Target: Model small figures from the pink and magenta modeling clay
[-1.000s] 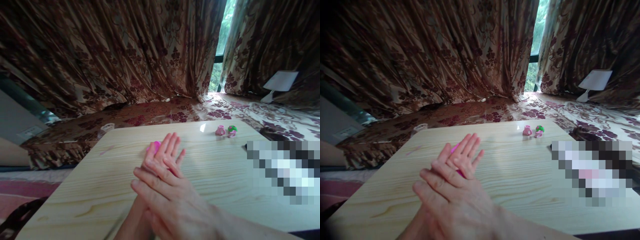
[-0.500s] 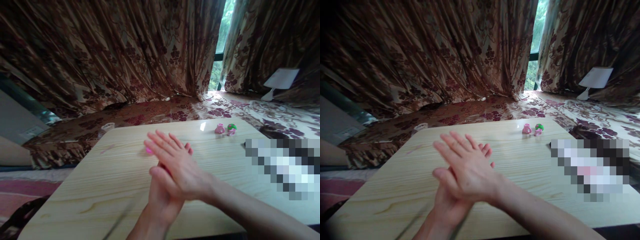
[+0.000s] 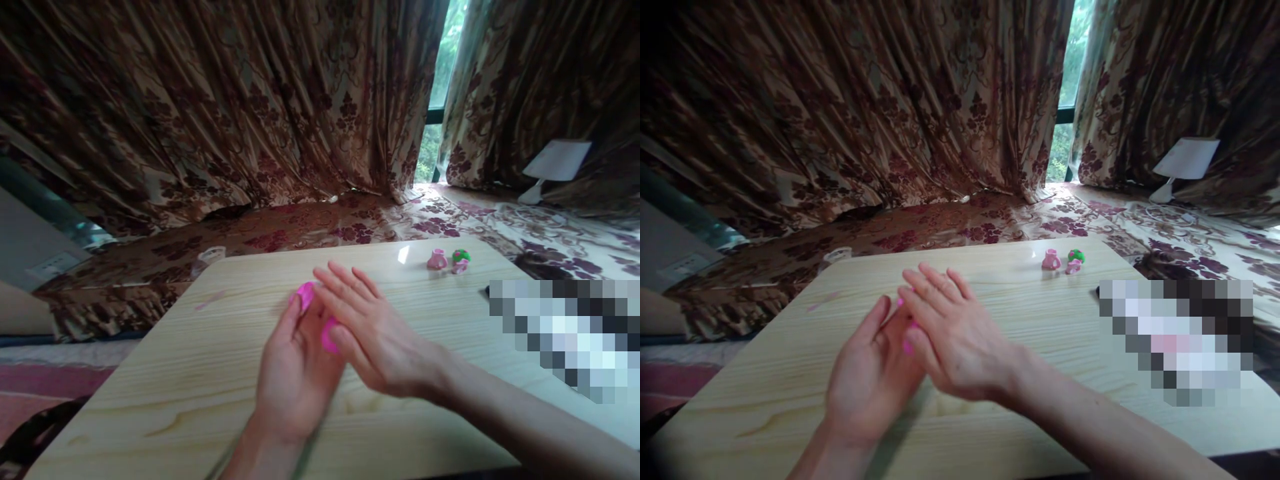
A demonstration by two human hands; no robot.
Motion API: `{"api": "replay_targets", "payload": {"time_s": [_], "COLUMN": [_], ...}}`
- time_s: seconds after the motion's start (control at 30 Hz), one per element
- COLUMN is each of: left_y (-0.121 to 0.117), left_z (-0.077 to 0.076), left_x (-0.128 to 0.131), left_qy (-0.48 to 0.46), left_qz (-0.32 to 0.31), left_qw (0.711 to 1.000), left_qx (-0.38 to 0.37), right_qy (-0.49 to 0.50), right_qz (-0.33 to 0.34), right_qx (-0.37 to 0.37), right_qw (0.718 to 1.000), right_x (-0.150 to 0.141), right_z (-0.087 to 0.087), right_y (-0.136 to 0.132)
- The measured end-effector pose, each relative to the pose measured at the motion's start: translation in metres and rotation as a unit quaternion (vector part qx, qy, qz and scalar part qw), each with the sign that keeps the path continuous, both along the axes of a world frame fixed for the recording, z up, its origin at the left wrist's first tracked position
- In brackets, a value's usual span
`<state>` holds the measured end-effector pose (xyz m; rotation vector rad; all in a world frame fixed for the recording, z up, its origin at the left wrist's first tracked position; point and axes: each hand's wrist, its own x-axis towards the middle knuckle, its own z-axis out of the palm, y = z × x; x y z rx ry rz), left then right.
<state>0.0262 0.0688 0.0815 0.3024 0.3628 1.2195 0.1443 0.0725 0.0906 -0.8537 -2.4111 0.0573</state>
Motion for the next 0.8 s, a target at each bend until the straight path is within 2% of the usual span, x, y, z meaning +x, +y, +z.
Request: {"api": "replay_targets", "payload": {"time_s": [0.1, 0.17, 0.27, 0.33, 0.37, 0.47, 0.57, 0.7, 0.73, 0.8], "left_y": [0.012, 0.014, 0.006, 0.003, 0.004, 0.011, 0.013, 0.002, 0.002, 0.005], "left_z": [0.004, 0.002, 0.000, 0.000, 0.001, 0.003, -0.001, -0.009, -0.008, -0.006], "left_x": [-0.005, 0.004, 0.014, 0.007, 0.000, -0.014, -0.005, 0.010, 0.008, 0.000], "left_qy": [0.019, 0.026, 0.032, 0.032, 0.031, 0.025, 0.015, 0.006, -0.002, -0.009], "left_qz": [0.041, 0.018, -0.007, -0.014, -0.009, 0.025, 0.005, -0.022, -0.023, 0.000], "left_qw": [0.998, 0.999, 0.999, 0.999, 0.999, 0.998, 0.999, 1.000, 1.000, 1.000], "left_qx": [0.051, 0.044, 0.027, 0.022, 0.023, 0.051, 0.042, 0.012, 0.005, 0.007], "right_qy": [-0.049, -0.051, -0.005, 0.007, -0.003, -0.049, -0.046, -0.009, -0.012, -0.029], "right_qz": [0.084, 0.097, 0.018, -0.027, -0.020, 0.060, 0.099, -0.007, -0.021, -0.005], "right_qx": [0.012, 0.022, 0.028, 0.019, 0.013, 0.000, 0.002, -0.002, -0.008, -0.011], "right_qw": [0.995, 0.994, 0.999, 0.999, 1.000, 0.997, 0.994, 1.000, 1.000, 0.999], "right_x": [-0.004, -0.010, -0.012, -0.006, -0.003, -0.001, -0.007, -0.005, -0.002, 0.001], "right_z": [-0.003, 0.001, 0.008, 0.007, 0.005, -0.001, 0.000, 0.003, 0.002, -0.001], "right_y": [-0.017, -0.019, -0.003, 0.006, 0.005, -0.010, -0.015, 0.005, 0.007, 0.000]}}
